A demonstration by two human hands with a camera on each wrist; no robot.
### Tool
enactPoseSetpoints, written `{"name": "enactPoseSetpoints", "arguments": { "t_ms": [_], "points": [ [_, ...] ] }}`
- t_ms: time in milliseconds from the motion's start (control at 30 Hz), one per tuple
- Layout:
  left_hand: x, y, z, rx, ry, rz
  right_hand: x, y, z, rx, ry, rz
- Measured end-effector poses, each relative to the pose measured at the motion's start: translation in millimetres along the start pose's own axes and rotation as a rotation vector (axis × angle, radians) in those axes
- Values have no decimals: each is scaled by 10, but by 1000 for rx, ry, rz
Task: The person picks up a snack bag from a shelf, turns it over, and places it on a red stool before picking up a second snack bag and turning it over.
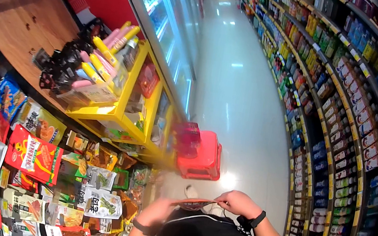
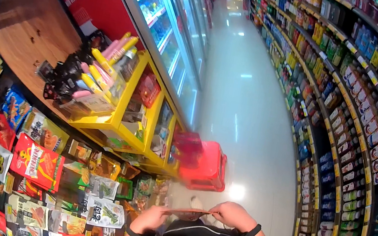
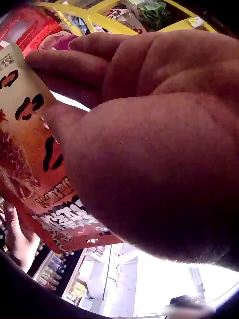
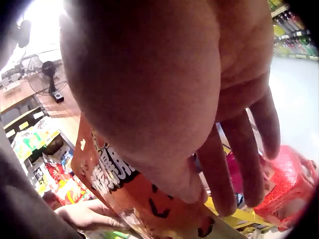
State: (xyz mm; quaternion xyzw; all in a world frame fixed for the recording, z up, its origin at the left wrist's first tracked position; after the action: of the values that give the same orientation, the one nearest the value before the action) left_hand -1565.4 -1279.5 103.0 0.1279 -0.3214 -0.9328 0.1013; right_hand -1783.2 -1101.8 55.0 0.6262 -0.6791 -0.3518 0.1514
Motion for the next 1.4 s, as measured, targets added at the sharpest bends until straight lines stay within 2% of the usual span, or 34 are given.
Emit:
{"name": "enactPoseSetpoints", "arguments": {
  "t_ms": [67,133,167,200,267,333,367,400,467,533,567,600,667,733,800,867,1000,1067,1133,1200,1267,1333,1400],
  "points": [
    [131,97,53,-87,-46,-67,79,54,-7,11,-29,-17],
    [220,-65,-522,-237,-17,-155,153,137,-51,38,-46,20],
    [254,-192,-779,-428,-70,-63,201,126,-16,45,-56,21],
    [389,74,-230,-907,-80,-91,257,107,21,52,-64,21],
    [551,120,-661,144,14,-306,390,125,20,42,-83,23],
    [748,337,-542,-242,78,-212,569,165,-8,36,-124,-4],
    [755,261,-748,-397,-5,-54,669,139,-1,47,-139,-32],
    [738,121,-1099,-200,-156,43,775,131,14,47,-151,-16],
    [856,249,-1162,-413,61,-87,986,88,58,50,-180,-23],
    [1016,405,-1305,-348,70,-130,1228,18,120,28,-196,6],
    [1056,325,-1573,-263,-31,-55,1359,-35,178,35,-234,-8],
    [1140,396,-1606,-319,-40,30,1497,-98,231,36,-246,-29],
    [1345,368,-1900,-360,-60,72,1771,-225,375,27,-306,-8],
    [1564,153,-2393,-217,50,-8,2032,-456,616,29,-338,-7],
    [1738,-69,-2828,-286,55,22,2278,-694,850,29,-366,2],
    [1892,-146,-3083,-385,53,176,2491,-902,1038,10,-398,19],
    [2147,-522,-3807,-339,190,272,2815,-1227,1302,62,-458,-28],
    [2219,-568,-3972,-387,118,409,2915,-1365,1406,150,-464,41],
    [2298,-604,-4082,-435,142,400,2979,-1420,1416,156,-530,-20],
    [2354,-649,-4124,-485,160,398,2977,-1539,1532,199,-450,155],
    [2388,-617,-4081,-428,72,464,2988,-1630,1638,202,-466,98],
    [2392,-612,-4080,-467,126,416,2977,-1725,1743,365,-609,126],
    [2382,-679,-4145,-507,178,374,3004,-1673,1687,413,-665,92]
  ]
}}
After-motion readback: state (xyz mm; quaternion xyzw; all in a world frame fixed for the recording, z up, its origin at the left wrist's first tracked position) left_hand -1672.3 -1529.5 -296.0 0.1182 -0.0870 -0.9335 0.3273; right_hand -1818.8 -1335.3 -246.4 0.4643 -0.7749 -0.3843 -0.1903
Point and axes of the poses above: each hand's wrist, its own x-axis towards the middle knuckle, its own y-axis out of the back of the hand, z = x × y, the point moved 4 cm from there along x, towards the middle knuckle, and after that the axes turned 7 degrees about -y, right-handed, at the moved point
